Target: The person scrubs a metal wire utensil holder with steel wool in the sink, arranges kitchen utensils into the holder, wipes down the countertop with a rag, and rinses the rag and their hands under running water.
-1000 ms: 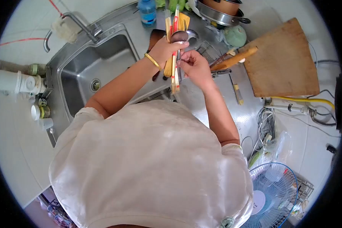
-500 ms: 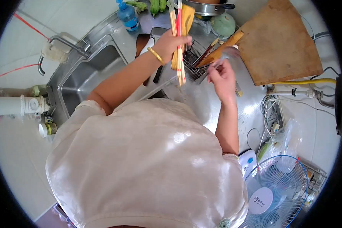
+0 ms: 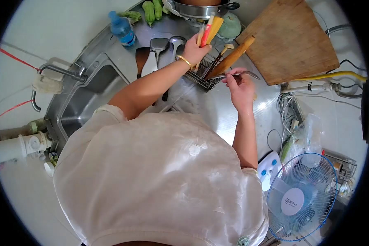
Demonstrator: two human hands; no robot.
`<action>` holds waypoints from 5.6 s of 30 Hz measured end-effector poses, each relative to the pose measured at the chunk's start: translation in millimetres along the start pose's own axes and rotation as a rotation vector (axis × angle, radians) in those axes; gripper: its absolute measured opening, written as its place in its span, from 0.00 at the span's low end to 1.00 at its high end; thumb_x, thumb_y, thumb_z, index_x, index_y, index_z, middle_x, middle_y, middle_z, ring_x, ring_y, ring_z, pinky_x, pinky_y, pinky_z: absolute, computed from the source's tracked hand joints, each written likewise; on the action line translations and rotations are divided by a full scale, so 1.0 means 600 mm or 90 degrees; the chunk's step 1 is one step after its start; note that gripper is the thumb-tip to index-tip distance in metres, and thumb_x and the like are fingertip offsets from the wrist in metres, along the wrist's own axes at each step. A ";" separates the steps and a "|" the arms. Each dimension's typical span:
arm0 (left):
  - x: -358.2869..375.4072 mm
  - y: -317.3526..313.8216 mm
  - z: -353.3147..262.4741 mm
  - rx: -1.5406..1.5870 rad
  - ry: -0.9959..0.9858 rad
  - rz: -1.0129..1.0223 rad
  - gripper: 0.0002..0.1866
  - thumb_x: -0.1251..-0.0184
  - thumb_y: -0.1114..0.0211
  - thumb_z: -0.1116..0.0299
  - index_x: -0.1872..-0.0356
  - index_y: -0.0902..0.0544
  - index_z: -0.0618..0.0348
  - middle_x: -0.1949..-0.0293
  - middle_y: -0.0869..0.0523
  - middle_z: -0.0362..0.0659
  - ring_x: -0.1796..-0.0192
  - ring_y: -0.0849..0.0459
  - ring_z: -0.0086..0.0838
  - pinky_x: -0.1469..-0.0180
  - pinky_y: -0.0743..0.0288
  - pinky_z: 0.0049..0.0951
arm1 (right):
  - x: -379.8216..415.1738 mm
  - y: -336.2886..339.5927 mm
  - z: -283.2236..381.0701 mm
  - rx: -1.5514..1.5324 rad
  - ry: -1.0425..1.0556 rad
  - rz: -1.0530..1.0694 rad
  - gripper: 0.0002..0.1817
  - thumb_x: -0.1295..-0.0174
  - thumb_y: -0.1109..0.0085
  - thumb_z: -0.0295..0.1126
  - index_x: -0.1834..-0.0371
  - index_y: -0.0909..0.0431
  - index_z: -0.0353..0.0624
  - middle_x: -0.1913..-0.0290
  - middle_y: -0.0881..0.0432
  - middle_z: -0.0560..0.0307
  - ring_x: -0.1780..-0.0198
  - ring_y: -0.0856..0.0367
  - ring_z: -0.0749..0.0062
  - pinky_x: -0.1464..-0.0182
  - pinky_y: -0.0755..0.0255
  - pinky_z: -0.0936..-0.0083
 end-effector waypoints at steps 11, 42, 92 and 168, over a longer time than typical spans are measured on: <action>-0.024 -0.002 0.072 0.077 0.064 0.163 0.11 0.42 0.40 0.75 0.58 0.22 0.64 0.64 0.18 0.39 0.59 0.22 0.21 0.53 0.28 0.22 | -0.038 -0.037 -0.010 0.170 0.016 0.055 0.04 0.41 0.47 0.25 0.65 0.28 0.36 0.70 0.22 0.60 0.69 0.21 0.79 0.66 0.30 0.84; -0.018 0.133 0.080 -0.072 0.127 0.192 0.22 0.35 0.44 0.57 0.48 0.26 0.65 0.60 0.18 0.41 0.59 0.21 0.23 0.53 0.28 0.23 | -0.144 -0.210 -0.093 0.539 0.030 0.196 0.15 0.42 0.50 0.38 0.66 0.22 0.37 0.66 0.21 0.38 0.60 0.23 0.44 0.56 0.30 0.58; 0.223 0.367 0.217 -0.545 0.343 -0.156 0.45 0.57 0.36 0.70 0.34 0.47 0.66 0.52 0.24 0.62 0.50 0.23 0.51 0.49 0.28 0.37 | 0.007 -0.444 -0.279 0.124 -0.283 0.432 0.38 0.48 0.38 0.41 0.36 0.42 0.37 0.56 0.22 0.49 0.66 0.19 0.70 0.68 0.28 0.75; 0.063 0.348 0.176 -0.784 0.212 -0.035 0.27 0.54 0.33 0.52 0.52 0.23 0.54 0.46 0.27 0.51 0.45 0.28 0.44 0.47 0.31 0.40 | 0.030 -0.292 -0.089 0.243 0.065 0.383 0.13 0.47 0.42 0.30 0.60 0.26 0.36 0.63 0.21 0.45 0.63 0.20 0.55 0.57 0.28 0.68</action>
Point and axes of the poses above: each hand's wrist, its own x-axis away from the middle knuckle, its own y-axis out of the back of the hand, z = x × y, the point moved 10 cm from there along -x, towards the middle knuckle
